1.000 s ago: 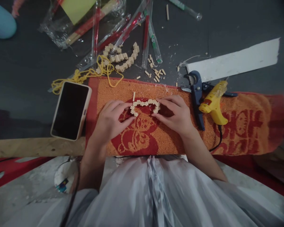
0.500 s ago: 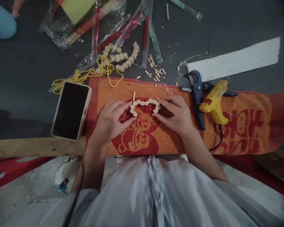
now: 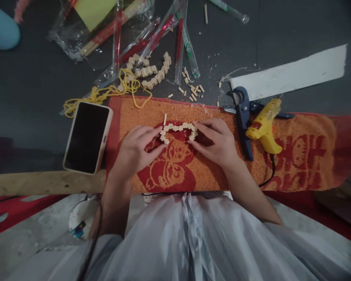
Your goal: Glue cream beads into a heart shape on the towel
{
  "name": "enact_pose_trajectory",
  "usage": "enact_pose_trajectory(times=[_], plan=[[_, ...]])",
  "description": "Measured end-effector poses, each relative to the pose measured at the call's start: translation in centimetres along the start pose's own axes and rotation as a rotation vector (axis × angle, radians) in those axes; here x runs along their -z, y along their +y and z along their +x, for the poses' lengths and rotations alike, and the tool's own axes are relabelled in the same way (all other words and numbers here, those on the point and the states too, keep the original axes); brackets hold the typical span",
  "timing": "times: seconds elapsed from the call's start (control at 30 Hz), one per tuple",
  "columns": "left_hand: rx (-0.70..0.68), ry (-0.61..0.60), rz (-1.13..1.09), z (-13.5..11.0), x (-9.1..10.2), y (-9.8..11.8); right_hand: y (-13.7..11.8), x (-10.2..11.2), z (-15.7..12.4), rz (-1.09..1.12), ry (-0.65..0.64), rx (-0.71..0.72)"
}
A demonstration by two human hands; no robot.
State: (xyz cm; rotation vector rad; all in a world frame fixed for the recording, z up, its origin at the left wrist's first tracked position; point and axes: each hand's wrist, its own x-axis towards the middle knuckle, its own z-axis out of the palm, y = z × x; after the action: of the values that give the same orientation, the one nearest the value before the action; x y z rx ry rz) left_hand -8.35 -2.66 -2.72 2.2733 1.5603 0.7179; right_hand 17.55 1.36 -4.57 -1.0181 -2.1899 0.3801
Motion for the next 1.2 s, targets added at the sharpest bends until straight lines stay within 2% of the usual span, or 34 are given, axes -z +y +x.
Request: enact_pose_trajectory(times=[0.5, 0.73, 1.2], plan=[[0.022, -0.007, -0.046, 0.05, 0.12, 0.31, -0.11, 0.02, 0.05, 0.002, 0.007, 0.009], [0.077, -0.035, -0.068, 0.11, 0.4, 0.44, -0.15, 0.14, -0.09, -0.015, -0.046, -0.065], [0.087, -0.045, -0.076, 0.2, 0.61, 0.49, -0.23, 0.41, -0.18, -0.008, -0.059, -0.106]])
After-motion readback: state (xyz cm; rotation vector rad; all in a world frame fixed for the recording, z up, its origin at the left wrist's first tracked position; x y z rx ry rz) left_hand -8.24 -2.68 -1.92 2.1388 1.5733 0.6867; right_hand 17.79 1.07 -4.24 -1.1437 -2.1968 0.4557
